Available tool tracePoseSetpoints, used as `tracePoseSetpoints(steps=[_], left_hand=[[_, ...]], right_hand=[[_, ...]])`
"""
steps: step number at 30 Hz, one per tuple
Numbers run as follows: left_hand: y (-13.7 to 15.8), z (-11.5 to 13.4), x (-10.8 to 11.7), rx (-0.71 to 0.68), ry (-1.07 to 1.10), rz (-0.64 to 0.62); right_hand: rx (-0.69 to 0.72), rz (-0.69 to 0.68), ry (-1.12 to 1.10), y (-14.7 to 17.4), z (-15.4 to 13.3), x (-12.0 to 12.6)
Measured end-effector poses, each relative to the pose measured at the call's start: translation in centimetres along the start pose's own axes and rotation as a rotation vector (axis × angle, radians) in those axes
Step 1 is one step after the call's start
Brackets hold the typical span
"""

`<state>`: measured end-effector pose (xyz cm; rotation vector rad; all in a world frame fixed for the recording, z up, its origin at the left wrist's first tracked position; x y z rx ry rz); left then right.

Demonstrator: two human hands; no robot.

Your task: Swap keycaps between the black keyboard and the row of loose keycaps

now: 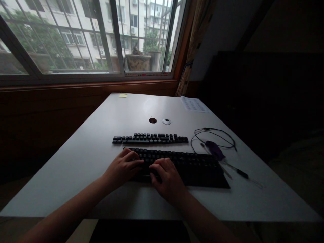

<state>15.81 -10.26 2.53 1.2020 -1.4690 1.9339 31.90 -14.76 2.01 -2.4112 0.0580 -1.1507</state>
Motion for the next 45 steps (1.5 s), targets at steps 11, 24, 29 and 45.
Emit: tracePoseSetpoints(steps=[11, 24, 29, 45], left_hand=[[2.7, -4.5, 2.9, 0.168, 0.011, 0.054], [4.7, -5.9, 1.9, 0.209, 0.103, -0.09], [4.6, -5.8, 1.9, 0.203, 0.124, -0.08], [4.2, -5.4, 2.1, 0.202, 0.14, -0.062]], right_hand=[[0.169, -0.096, 0.192, 1.1, -0.9, -1.9], [0.187, -0.085, 0.164, 1.1, -1.4, -2.0], [0.174, -0.119, 0.151, 1.0, -1.5, -2.1], [0.124, -0.119, 0.133, 0.7, -1.7, -1.4]])
Point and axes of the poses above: each hand's wrist, its own y-axis away from the middle knuckle, its own x-axis out of the back of the hand, z = x × y, the point moved 8 cm from there along -y, towards the middle knuckle, and after that the axes turned 14 degrees about -x, right-handed, at the moved point
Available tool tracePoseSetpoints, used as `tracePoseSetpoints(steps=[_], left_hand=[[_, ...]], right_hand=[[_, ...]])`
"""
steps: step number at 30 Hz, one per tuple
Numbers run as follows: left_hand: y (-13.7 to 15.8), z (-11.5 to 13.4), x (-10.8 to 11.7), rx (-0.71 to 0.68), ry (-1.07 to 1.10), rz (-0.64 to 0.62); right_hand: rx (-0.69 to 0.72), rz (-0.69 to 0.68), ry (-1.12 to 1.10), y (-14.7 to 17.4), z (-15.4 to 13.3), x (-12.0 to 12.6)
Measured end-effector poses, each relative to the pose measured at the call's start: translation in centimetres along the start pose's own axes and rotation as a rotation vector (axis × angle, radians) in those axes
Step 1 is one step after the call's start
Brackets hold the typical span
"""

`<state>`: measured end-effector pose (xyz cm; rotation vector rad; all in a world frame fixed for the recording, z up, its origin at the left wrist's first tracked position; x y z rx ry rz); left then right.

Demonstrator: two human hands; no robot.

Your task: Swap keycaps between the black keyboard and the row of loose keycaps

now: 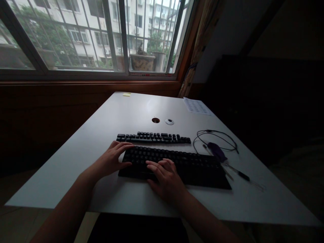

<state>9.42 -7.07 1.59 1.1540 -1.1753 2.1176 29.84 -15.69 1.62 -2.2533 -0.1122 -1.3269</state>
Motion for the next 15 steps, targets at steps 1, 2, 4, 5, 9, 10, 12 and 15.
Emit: tracePoseSetpoints(steps=[1, 2, 4, 5, 9, 10, 12, 15], left_hand=[[0.02, -0.05, -0.05, 0.003, 0.0, -0.002], [0.04, -0.08, -0.12, 0.004, 0.001, -0.006], [0.04, -0.09, -0.18, 0.002, 0.003, -0.008], [0.03, -0.05, -0.17, -0.003, 0.004, -0.006], [-0.05, 0.08, -0.1, -0.02, 0.006, 0.005], [-0.06, 0.09, -0.13, -0.021, 0.005, 0.001], [-0.08, 0.09, -0.18, -0.021, 0.002, -0.005], [-0.11, 0.07, -0.16, -0.014, -0.003, -0.005]], right_hand=[[-0.006, 0.0, -0.003, -0.01, 0.03, 0.01], [-0.011, -0.001, -0.005, 0.0, 0.09, 0.0], [-0.019, -0.005, -0.008, 0.05, 0.23, -0.08], [-0.023, -0.006, -0.008, 0.09, 0.31, -0.14], [-0.019, 0.009, 0.023, 0.22, 0.39, -0.25], [-0.015, 0.017, 0.032, 0.22, 0.33, -0.22], [-0.01, 0.03, 0.037, 0.17, 0.2, -0.1], [-0.03, 0.058, 0.021, -0.07, 0.3, 0.23]])
Point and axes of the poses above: each hand's wrist, its own y-axis away from the middle knuckle, its own x-axis out of the back of the hand, z = x × y, the point moved 8 cm from there along -y, towards the middle knuckle, and after that the axes turned 14 degrees about -x, right-handed, at the moved point
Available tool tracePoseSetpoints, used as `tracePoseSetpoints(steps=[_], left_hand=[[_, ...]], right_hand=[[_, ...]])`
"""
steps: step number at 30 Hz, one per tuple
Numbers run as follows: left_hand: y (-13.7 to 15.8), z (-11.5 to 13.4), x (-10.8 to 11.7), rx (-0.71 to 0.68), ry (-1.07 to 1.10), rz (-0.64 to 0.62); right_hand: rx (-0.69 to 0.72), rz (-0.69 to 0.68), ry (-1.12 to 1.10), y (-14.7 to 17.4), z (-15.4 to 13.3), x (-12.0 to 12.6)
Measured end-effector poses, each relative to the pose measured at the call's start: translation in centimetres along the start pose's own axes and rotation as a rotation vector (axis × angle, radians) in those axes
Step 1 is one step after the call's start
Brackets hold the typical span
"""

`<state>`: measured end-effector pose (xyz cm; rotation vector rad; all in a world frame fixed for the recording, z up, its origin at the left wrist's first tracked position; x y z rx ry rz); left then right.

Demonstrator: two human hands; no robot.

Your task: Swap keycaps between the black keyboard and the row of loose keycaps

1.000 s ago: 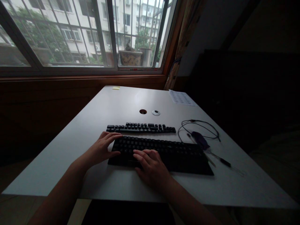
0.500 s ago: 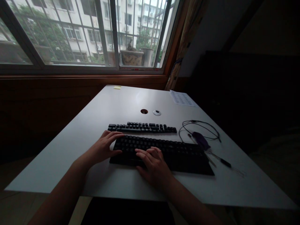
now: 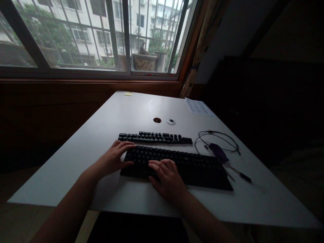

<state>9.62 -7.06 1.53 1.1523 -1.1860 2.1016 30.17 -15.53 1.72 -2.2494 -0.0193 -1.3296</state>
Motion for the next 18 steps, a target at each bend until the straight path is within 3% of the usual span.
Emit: tracePoseSetpoints(steps=[6, 13, 18], left_hand=[[-0.1, 0.2, 0.0, -0.011, 0.008, 0.003], [-0.1, 0.3, -0.2, -0.017, 0.029, -0.02], [-0.1, 0.5, -0.1, -0.019, 0.048, -0.011]], right_hand=[[-0.089, 0.079, 0.025, -0.9, 1.2, 0.5], [-0.065, -0.014, 0.092, -2.2, 0.7, -0.3], [-0.136, -0.058, 0.043, -3.0, 1.0, -0.6]])
Point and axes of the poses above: each hand's wrist, its own y-axis away from the middle knuckle, its own x-axis out of the back of the hand, z = x × y, the point moved 8 cm from there along -y, towards the middle knuckle, and after that the axes turned 14 degrees about -x, right-handed, at the moved point
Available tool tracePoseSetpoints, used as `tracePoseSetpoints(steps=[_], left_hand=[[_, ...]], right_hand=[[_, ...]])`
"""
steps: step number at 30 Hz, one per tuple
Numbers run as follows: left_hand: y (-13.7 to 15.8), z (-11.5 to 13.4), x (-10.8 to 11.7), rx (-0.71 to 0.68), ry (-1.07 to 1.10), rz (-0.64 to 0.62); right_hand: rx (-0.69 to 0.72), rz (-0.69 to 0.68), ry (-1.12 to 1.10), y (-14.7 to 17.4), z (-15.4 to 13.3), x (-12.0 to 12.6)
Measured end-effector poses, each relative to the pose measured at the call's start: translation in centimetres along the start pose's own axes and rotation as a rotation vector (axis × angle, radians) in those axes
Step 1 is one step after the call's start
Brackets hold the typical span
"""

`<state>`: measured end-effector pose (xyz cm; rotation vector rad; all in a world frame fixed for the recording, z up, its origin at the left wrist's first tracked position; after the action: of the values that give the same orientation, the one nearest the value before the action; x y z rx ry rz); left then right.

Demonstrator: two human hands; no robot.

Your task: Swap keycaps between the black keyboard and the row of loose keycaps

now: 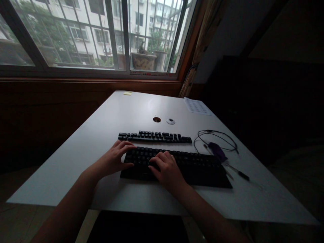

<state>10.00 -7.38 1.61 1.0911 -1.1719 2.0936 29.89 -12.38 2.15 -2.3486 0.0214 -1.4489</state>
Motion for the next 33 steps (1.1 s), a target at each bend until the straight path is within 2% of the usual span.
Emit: tracePoseSetpoints(steps=[7, 13, 18, 26, 33], left_hand=[[-0.1, 0.6, 0.3, -0.024, -0.027, 0.017], [-1.2, 4.0, 1.2, -0.183, -0.018, 0.083], [-1.7, 6.2, 0.4, -0.262, -0.022, 0.051], [-1.9, 6.9, -0.2, -0.28, -0.051, 0.035], [-1.9, 7.2, -0.3, -0.31, -0.059, 0.032]], right_hand=[[-0.106, -0.019, -0.19, -0.7, 1.2, 0.1], [-0.181, 0.02, -0.461, -0.8, 2.8, 1.4], [-0.162, 0.054, -0.578, -0.3, 2.8, 2.4], [-0.135, -0.001, -0.696, 0.0, 2.2, 2.2], [-0.224, -0.008, -0.737, 0.2, 2.7, 1.8]])
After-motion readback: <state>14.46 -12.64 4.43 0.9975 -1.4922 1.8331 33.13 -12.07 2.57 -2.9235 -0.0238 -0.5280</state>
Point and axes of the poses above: each hand's wrist, its own y-axis away from the middle knuckle, its own x-axis out of the back of the hand, z = x × y, the point moved 8 cm from there along -y, towards the middle knuckle, and after that the axes turned 14 degrees about -x, right-handed, at the moved point
